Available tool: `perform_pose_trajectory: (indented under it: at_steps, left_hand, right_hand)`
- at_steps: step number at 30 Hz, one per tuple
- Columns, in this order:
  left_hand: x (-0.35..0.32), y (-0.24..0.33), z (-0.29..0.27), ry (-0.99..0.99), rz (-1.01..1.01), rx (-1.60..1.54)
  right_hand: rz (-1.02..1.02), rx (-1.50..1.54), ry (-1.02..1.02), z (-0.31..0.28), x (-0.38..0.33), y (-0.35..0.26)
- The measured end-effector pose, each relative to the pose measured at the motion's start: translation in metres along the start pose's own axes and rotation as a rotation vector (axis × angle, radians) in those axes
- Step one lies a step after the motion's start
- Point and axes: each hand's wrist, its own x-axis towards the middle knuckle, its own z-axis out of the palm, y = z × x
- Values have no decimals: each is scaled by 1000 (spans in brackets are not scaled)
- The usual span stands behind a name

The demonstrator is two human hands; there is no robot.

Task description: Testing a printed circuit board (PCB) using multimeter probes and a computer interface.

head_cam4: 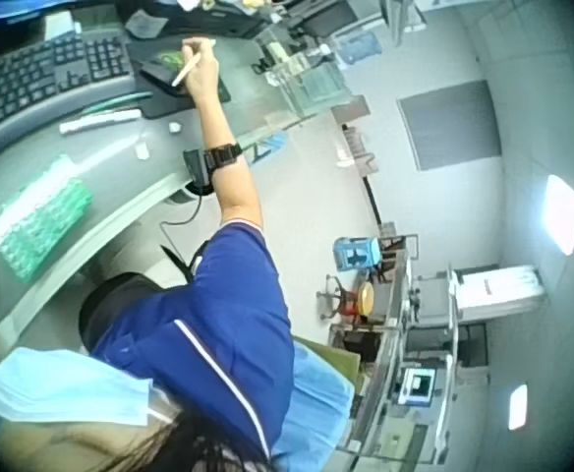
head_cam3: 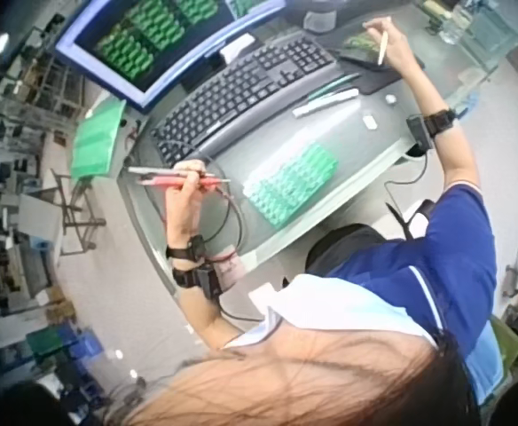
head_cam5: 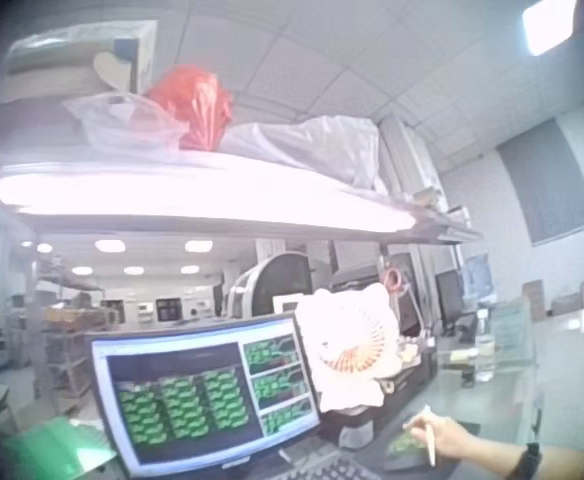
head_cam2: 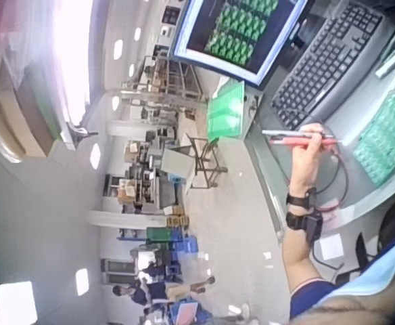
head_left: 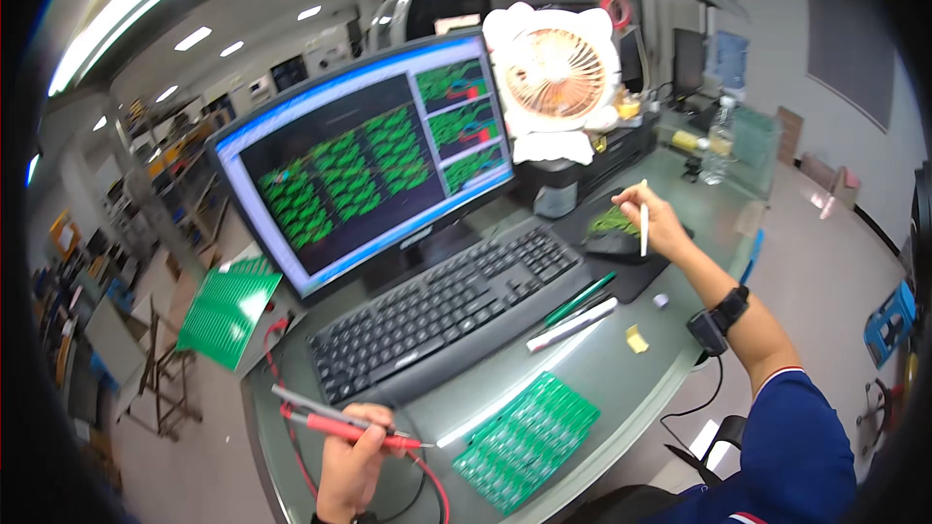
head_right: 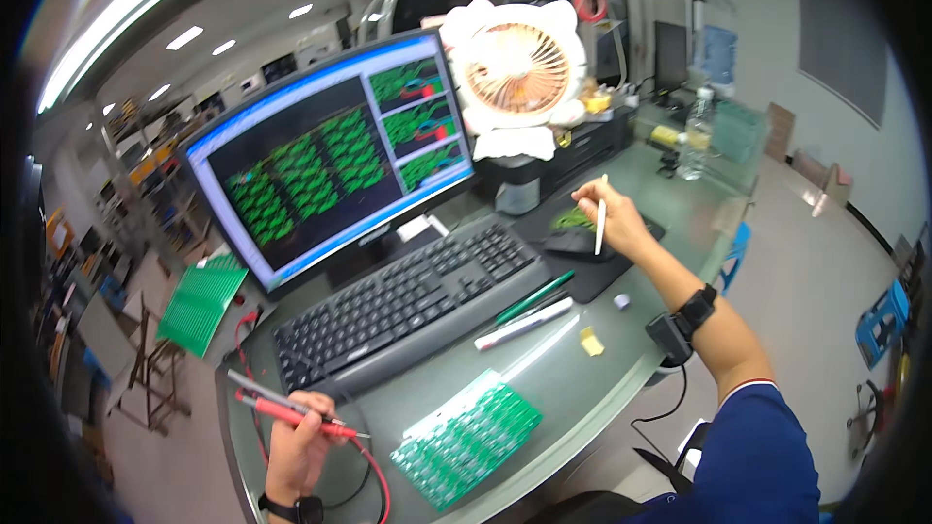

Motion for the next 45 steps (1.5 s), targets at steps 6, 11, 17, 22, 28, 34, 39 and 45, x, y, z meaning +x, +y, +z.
perform_pose_trajectory:
  at_steps: [6,11,17,22,28,34,39,45]
  left_hand:
    - [3,4,9,78,7,47]
    - [2,-7,6,119,13,42]
    - [3,-6,12,97,13,40]
    - [3,-4,12,101,-6,97]
    - [3,-3,11,112,11,142]
    - [3,-5,10,92,17,144]
    - [2,-2,13,103,11,129]
    - [0,-2,14,93,26,148]
  right_hand:
    - [94,-39,-204,-2,-18,33]
    - [-4,-44,-303,4,-27,19]
    - [-76,-98,-302,4,-28,15]
    - [-74,-80,-300,6,-28,9]
    - [-92,-92,-303,8,-28,9]
    - [-90,-100,-291,7,-29,13]
    - [-90,-116,-288,7,-29,18]
    - [-79,-174,-228,3,-28,4]
